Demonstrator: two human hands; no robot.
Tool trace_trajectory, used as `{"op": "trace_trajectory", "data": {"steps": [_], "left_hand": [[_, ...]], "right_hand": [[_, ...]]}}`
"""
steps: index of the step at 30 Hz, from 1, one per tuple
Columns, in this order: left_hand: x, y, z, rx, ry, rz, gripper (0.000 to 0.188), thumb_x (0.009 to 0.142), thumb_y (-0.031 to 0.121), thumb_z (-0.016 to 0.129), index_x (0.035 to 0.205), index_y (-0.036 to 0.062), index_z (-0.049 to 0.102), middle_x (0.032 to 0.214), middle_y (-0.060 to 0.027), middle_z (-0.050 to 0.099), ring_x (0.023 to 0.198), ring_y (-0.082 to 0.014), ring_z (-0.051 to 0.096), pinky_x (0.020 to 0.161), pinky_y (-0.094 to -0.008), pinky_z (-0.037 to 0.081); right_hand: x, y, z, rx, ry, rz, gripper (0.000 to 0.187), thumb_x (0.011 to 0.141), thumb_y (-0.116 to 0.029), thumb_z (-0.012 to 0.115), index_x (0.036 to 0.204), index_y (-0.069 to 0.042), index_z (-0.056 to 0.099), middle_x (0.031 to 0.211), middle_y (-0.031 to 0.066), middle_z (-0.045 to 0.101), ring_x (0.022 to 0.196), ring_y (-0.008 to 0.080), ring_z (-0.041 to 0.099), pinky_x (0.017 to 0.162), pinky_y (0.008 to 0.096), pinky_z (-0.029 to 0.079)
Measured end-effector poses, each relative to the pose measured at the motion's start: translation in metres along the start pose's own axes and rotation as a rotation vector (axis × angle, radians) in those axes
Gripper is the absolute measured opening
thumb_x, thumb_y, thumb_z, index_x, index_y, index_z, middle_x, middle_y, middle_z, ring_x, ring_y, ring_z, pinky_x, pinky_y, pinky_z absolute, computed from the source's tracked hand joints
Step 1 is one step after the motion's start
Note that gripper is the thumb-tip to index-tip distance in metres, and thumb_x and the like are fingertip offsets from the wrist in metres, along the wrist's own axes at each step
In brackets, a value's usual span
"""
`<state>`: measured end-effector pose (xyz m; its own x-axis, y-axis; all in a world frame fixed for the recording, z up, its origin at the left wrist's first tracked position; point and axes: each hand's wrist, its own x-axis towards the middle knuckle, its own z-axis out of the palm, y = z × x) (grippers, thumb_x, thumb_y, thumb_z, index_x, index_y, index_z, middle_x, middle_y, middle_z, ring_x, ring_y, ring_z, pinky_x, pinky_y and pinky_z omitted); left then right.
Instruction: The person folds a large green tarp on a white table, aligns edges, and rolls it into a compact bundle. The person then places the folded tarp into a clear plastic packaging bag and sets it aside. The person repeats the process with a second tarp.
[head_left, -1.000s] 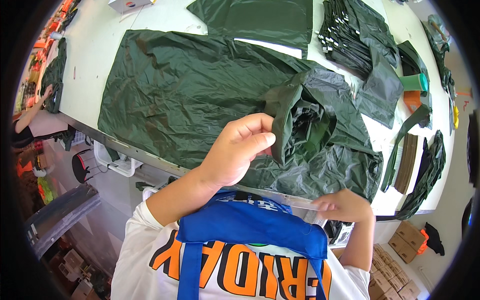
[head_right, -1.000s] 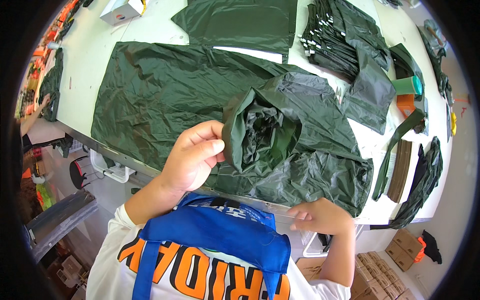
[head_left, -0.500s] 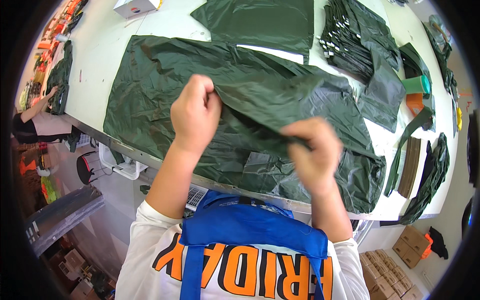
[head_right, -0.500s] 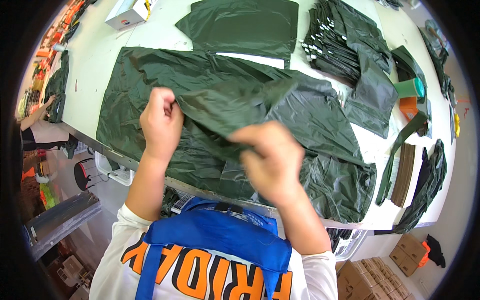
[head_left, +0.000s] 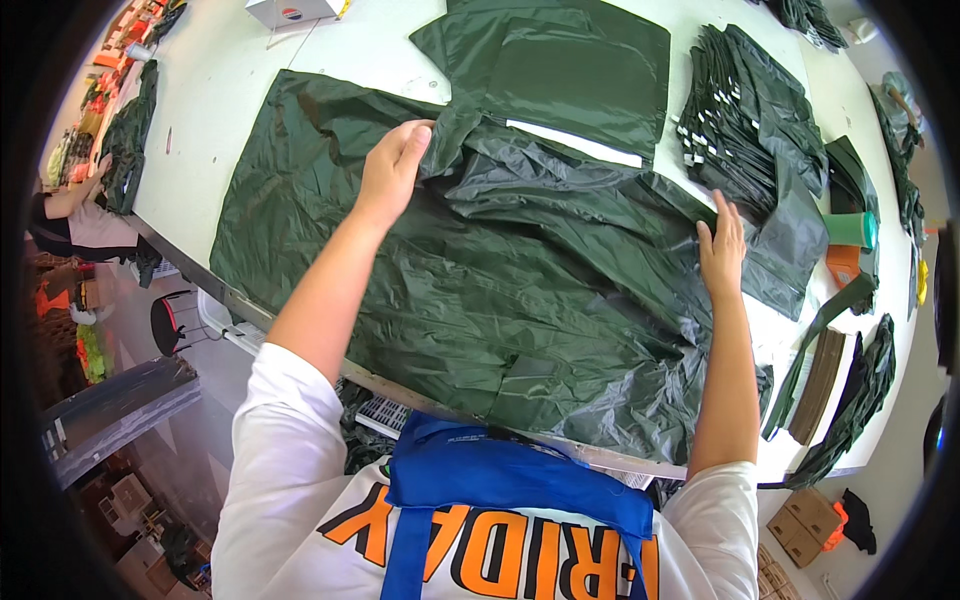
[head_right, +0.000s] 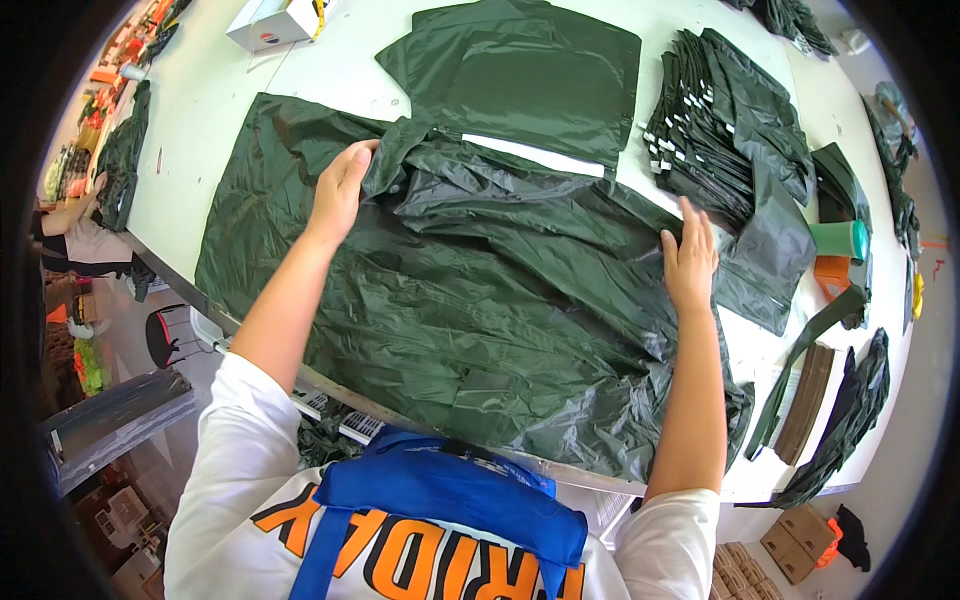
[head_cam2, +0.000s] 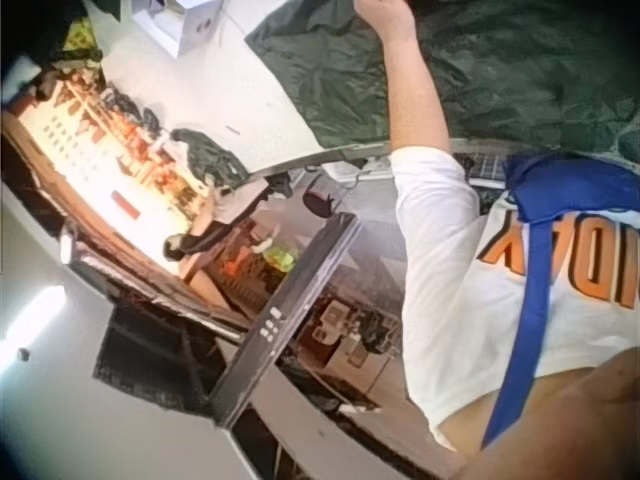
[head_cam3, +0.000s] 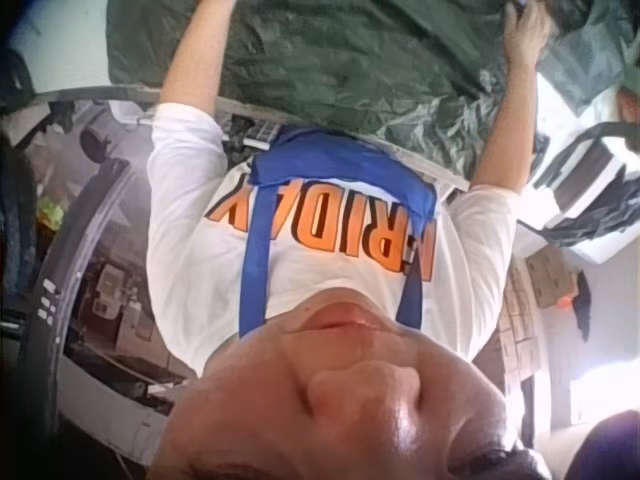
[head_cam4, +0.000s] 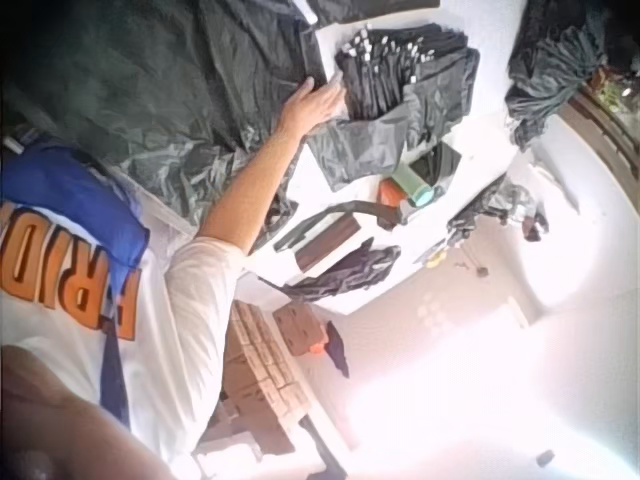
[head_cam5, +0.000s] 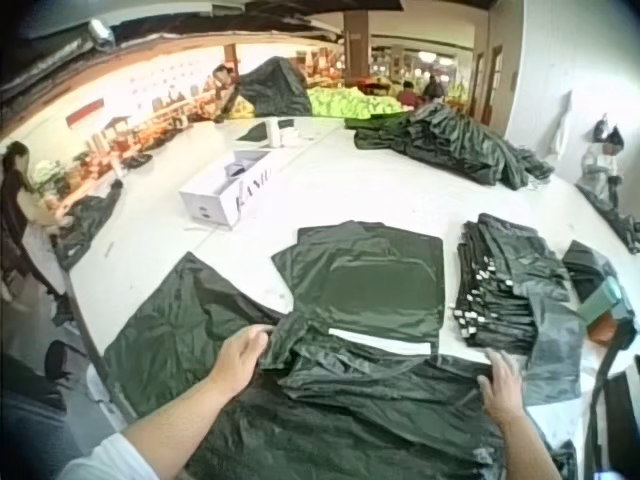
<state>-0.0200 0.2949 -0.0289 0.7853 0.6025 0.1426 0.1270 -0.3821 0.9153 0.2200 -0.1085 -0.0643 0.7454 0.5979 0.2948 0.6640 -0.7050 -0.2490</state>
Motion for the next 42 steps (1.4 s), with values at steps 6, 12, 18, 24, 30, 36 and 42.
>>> {"op": "trace_trajectory", "data": {"steps": [6, 12, 18, 24, 30, 36, 42], "left_hand": [[0.001, 0.012, -0.010, 0.174, -0.042, -0.300, 0.027, 0.091, 0.025, 0.060, 0.081, 0.0004, 0.060, 0.080, -0.0071, 0.065, 0.062, -0.0155, 0.057, 0.061, -0.0329, 0.046], [0.033, -0.007, -0.044, -0.984, -0.235, -0.713, 0.049, 0.098, 0.039, 0.047, 0.114, -0.0057, 0.056, 0.109, -0.0120, 0.064, 0.098, -0.0219, 0.063, 0.090, -0.0355, 0.049], [-0.028, -0.032, -0.009, -0.403, 0.083, -0.312, 0.034, 0.097, 0.022, 0.054, 0.122, -0.0011, 0.054, 0.118, -0.0055, 0.060, 0.105, -0.0115, 0.052, 0.094, -0.0272, 0.038], [0.001, -0.056, -0.037, 0.524, 0.055, 0.122, 0.022, 0.093, 0.020, 0.056, 0.106, 0.0018, 0.056, 0.083, -0.0201, 0.064, 0.067, -0.0374, 0.061, 0.064, -0.0356, 0.050], [0.030, -0.044, -0.033, 0.388, 0.096, -0.073, 0.039, 0.087, 0.008, 0.054, 0.126, 0.0064, 0.050, 0.111, -0.0166, 0.062, 0.096, -0.0297, 0.063, 0.082, -0.0366, 0.049], [0.058, -0.076, 0.018, 1.059, -0.229, 0.382, 0.053, 0.090, 0.026, 0.056, 0.140, 0.0188, 0.038, 0.137, -0.0081, 0.045, 0.128, -0.0275, 0.040, 0.112, -0.0515, 0.019], [0.125, -0.042, 0.002, 1.114, -0.726, 0.149, 0.032, 0.073, 0.019, 0.073, 0.102, 0.0130, 0.060, 0.098, -0.0067, 0.063, 0.102, -0.0280, 0.058, 0.094, -0.0478, 0.038]], "right_hand": [[0.049, -0.006, -0.021, 0.287, -0.367, 0.339, 0.022, 0.091, -0.022, 0.055, 0.084, -0.002, 0.061, 0.082, 0.0141, 0.065, 0.080, 0.0370, 0.060, 0.080, 0.0411, 0.045], [0.041, -0.009, 0.041, -0.380, -0.212, 0.142, 0.028, 0.096, -0.033, 0.046, 0.086, -0.007, 0.052, 0.083, 0.0119, 0.066, 0.082, 0.0342, 0.061, 0.075, 0.0489, 0.042], [0.028, -0.005, 0.058, -0.228, 0.137, 0.149, 0.021, 0.094, -0.029, 0.050, 0.090, -0.009, 0.056, 0.093, 0.0111, 0.059, 0.090, 0.0347, 0.053, 0.077, 0.0473, 0.040], [0.027, 0.002, 0.053, -0.162, 0.136, 0.095, 0.018, 0.094, -0.023, 0.051, 0.093, -0.006, 0.056, 0.094, 0.0145, 0.056, 0.088, 0.0373, 0.051, 0.078, 0.0461, 0.041], [0.031, 0.001, 0.056, -0.168, 0.146, 0.071, 0.017, 0.094, -0.022, 0.051, 0.093, -0.006, 0.056, 0.093, 0.0144, 0.055, 0.087, 0.0369, 0.051, 0.077, 0.0457, 0.041], [0.034, 0.002, 0.052, -0.090, 0.010, 0.079, 0.020, 0.089, -0.022, 0.059, 0.100, -0.006, 0.056, 0.099, 0.0153, 0.056, 0.093, 0.0372, 0.052, 0.081, 0.0449, 0.043], [0.054, 0.022, -0.005, 0.094, -0.559, 0.160, 0.043, 0.079, -0.015, 0.069, 0.118, -0.004, 0.053, 0.097, 0.0181, 0.062, 0.091, 0.0378, 0.059, 0.085, 0.0429, 0.046]]}}
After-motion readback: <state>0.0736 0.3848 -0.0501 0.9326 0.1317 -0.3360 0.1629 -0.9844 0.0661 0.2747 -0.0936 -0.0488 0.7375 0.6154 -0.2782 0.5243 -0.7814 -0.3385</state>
